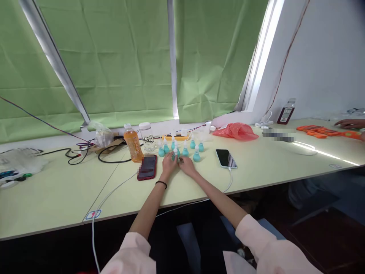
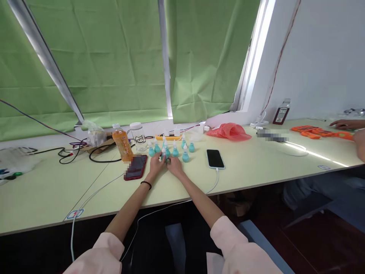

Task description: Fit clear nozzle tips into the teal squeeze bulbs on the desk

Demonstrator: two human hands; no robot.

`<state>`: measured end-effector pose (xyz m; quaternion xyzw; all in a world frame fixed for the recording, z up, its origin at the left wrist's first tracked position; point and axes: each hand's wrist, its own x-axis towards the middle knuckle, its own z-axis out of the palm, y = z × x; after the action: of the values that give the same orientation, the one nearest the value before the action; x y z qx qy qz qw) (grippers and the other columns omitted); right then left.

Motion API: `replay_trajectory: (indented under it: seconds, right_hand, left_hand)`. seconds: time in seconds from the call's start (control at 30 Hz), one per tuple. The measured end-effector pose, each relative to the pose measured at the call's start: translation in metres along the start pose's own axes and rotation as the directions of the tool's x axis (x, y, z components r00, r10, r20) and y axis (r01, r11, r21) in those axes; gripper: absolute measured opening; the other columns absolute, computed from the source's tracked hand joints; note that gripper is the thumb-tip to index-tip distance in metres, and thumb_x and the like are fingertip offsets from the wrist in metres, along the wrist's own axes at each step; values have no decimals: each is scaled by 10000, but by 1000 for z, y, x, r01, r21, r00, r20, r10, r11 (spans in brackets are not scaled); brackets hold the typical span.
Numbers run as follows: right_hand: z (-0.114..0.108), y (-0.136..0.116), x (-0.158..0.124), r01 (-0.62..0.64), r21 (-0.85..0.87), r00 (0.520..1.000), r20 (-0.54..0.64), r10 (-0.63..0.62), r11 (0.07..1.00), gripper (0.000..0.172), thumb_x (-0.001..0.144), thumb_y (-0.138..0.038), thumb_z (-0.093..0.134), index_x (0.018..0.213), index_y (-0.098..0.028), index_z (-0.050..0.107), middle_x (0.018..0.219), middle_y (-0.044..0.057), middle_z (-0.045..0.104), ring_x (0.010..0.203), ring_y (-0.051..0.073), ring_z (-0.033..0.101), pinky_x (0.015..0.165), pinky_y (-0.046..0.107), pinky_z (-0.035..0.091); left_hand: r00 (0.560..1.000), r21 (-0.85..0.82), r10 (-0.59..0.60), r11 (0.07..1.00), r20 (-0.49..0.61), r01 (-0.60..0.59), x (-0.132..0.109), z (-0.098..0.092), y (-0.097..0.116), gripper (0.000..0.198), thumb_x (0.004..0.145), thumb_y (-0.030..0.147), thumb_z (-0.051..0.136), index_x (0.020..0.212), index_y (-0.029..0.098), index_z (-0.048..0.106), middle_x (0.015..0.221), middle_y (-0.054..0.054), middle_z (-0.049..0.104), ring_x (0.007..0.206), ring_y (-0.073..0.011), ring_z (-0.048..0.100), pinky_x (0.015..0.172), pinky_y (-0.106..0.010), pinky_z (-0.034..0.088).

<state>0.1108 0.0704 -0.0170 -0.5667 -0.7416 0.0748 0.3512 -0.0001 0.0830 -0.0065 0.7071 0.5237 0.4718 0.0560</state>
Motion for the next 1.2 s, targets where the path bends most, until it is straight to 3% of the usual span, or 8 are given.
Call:
replay_trajectory:
  seconds: [0.13,0.23,0.4,0.53,0.63,0.77,1.0,1.2]
  right_hand:
    - [7,6,4,-13,-35,1000,26,14,999,235,724,-197,480,953,-163,522,984,72,562,955,203,477,799,283,353]
    - [13,5,8,-38,-47,999,30,40,998,233,735,-219,468,957,-160,510,1010,96,543,964,226,468,777,295,352]
    - [16,6,17,-96,-36,995,1,96,995,218,735,-224,444,934,-161,509,948,95,560,878,229,505,696,304,370]
    - [12,10,20,-106,7,994,-9,106,994,296,700,-289,507,981,-196,501,867,46,587,827,193,526,656,267,384]
    - [7,11,17,-80,52,997,-8,80,995,354,708,-306,502,1053,-233,471,823,10,599,804,165,535,647,241,388]
    - [5,10,14,-52,94,998,-17,54,994,295,721,-278,478,1013,-243,513,770,-2,600,742,155,541,609,228,385]
    - [8,9,17,-22,160,993,-113,41,987,289,748,-378,420,880,-179,584,755,31,567,691,134,511,636,233,387]
    - [11,9,21,24,234,982,-188,21,972,339,733,-342,447,1019,-180,527,831,33,562,702,120,506,665,228,401]
  left_hand:
    - [997,67,-55,996,58,51,2,1,-18,392,729,265,498,1102,147,466,949,-96,593,703,-160,566,648,-262,418]
    - [992,123,-82,990,97,70,4,6,-24,381,741,302,484,1095,164,460,945,-99,586,741,-174,560,645,-265,402]
    - [987,178,-91,982,133,66,10,11,-22,375,723,375,485,1010,135,488,812,-103,598,770,-210,552,637,-279,385]
    - [985,168,-91,984,144,67,13,7,-21,345,706,346,498,973,128,489,705,-64,593,673,-181,555,587,-255,384]
    - [986,143,-67,989,154,45,12,4,-18,288,715,341,481,916,137,511,711,-60,594,654,-165,549,583,-243,382]
    - [985,112,-19,994,170,0,9,3,-12,282,757,401,413,790,152,542,736,-73,602,674,-169,547,595,-244,379]
    - [991,91,19,995,133,-31,4,1,-7,366,829,422,260,918,165,505,804,-82,602,734,-192,545,612,-259,365]
    - [993,85,38,995,111,-48,5,2,-7,380,848,400,214,871,172,517,758,-66,599,673,-180,540,569,-248,346]
